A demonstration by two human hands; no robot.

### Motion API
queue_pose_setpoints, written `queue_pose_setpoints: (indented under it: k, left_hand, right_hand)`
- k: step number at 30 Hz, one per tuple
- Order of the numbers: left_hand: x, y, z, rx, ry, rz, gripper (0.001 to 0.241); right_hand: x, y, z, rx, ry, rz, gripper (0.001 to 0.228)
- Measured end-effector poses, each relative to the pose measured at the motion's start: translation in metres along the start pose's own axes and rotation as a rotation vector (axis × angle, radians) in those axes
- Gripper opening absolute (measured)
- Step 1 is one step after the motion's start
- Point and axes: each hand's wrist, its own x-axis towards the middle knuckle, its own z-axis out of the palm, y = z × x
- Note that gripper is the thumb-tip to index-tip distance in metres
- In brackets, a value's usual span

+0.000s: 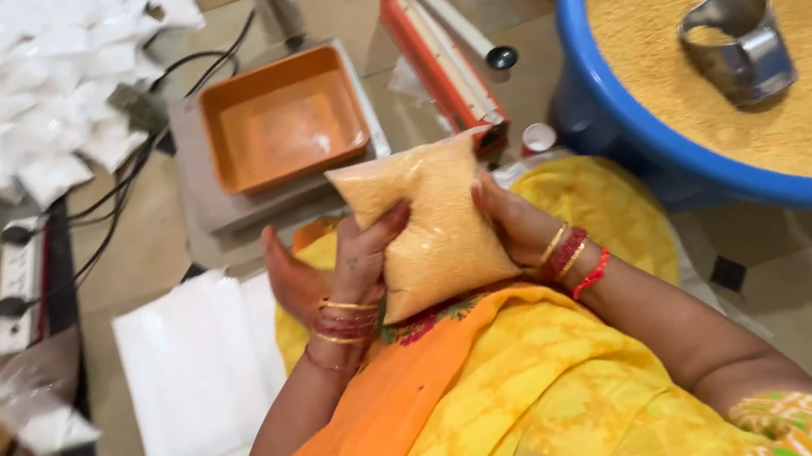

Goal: Measuring and packaging yellow grains into plastic bags using a scale and heat sealer.

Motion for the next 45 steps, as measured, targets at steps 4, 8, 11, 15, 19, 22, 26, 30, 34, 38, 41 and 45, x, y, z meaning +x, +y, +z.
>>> queue_pose_setpoints:
  k: [4,8,11,15,19,22,26,30,34,38,41,45]
  left_hand:
    - [-0.028,0.002,0.007,0.025,-0.034,-0.023,0.043]
    - [-0.049,0.006,0.022,0.009,-0.074,-0.026,0.046]
    - [-0.057,0.009,0.029,-0.026,-0.062,0.003,0.048]
    - [-0.053,-0.011,0.009,-0.006,-0.008,-0.028,0.050]
    - [-0.061,-0.023,-0.007,0.026,-0.070,-0.166,0.053]
    - [-0.078,-0.015,-0.003,-0.050,-0.056,-0.391,0.052]
    - [-0.069,-0.037,-0.029,-0.223,-0.012,-0.522,0.049]
    - [-0.056,-0.053,-0.054,-0.326,0.002,-0.392,0.043]
    - [-0.049,-0.020,-0.055,-0.455,0.101,-0.213,0.038]
    - [0.015,0.081,-0.116,-0.375,0.162,0.100,0.042]
    - [0.071,0.221,-0.148,-0.305,0.296,0.525,0.064]
    - [0.197,0.332,-0.296,-0.505,0.632,0.951,0.024]
  right_hand:
    - [-0.029,0.010,0.008,-0.010,-0.125,0.064,0.063]
    - [-0.035,0.018,0.012,0.002,-0.012,0.049,0.060]
    - [-0.033,0.018,0.014,-0.017,0.025,0.041,0.056]
    - [-0.028,0.024,0.008,0.065,0.077,0.178,0.048]
    - [-0.028,0.041,-0.016,0.036,0.066,0.301,0.049]
    - [-0.029,0.047,-0.033,-0.166,0.037,0.367,0.054]
    - [-0.023,0.045,-0.038,-0.243,0.035,0.406,0.060]
    - [-0.012,0.049,-0.054,-0.072,-0.017,0.422,0.063]
    - [-0.005,0.040,-0.055,0.070,-0.111,0.673,0.074]
    - [0.014,0.052,-0.078,-0.020,-0.190,0.518,0.054]
    - [0.023,0.053,-0.079,-0.010,-0.157,0.522,0.052]
    - [0.037,0.051,-0.083,-0.030,-0.234,0.571,0.055]
